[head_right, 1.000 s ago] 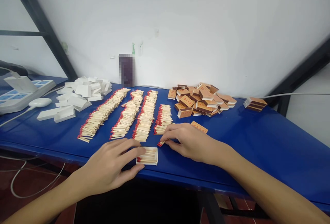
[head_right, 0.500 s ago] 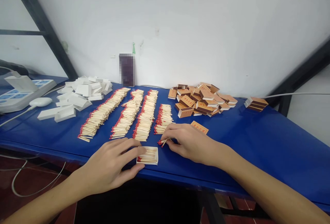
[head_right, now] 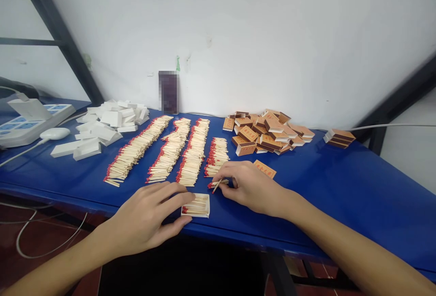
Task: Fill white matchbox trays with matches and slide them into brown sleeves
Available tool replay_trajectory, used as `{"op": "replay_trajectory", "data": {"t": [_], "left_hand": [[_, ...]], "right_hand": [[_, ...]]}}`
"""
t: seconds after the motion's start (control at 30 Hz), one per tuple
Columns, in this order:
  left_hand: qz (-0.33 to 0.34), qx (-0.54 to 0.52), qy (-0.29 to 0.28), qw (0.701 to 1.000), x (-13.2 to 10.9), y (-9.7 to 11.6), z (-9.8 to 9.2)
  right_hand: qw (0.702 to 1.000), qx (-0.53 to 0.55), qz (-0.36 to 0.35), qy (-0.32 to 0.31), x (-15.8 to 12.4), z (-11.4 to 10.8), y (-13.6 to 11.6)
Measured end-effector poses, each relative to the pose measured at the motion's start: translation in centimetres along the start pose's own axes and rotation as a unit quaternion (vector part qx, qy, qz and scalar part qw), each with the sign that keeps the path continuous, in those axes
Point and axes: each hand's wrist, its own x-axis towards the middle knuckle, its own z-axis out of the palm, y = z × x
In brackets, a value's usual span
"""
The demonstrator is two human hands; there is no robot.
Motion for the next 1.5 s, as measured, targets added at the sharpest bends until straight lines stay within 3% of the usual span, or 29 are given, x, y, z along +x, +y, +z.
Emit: {"op": "replay_trajectory", "data": {"t": [0.53, 0.7, 0.8, 0.97, 1.33, 1.5], "left_hand": [[-0.002, 0.012, 0.012, 1.000, 0.1, 0.0, 0.0], [-0.035, -0.020, 0.035, 0.999, 0.0, 0.0, 0.0], [-0.035, -0.027, 0.048, 0.998, -0.1, 0.0, 0.2], [-0.041, -0.033, 0.046, 0.998, 0.0, 0.0, 0.2], [-0.030, -0.038, 0.029, 0.998, 0.2, 0.1, -0.2], [-0.013, -0.016, 0.008, 1.000, 0.1, 0.0, -0.2]], "right_hand": [[0.994, 0.087, 0.053, 0.035, -0.2, -0.1, 0.3], [0.984, 0.166, 0.043, 0.039, -0.1, -0.3, -0.9], [0.983, 0.182, 0.018, 0.011, 0.1, 0.0, -2.4], [0.989, 0.145, -0.003, -0.010, 0.3, 0.9, -4.0], [0.995, 0.069, -0.064, -0.014, -0.5, 1.5, -4.4], [0.995, 0.037, -0.082, 0.053, -0.9, 0.0, -3.2]]}}
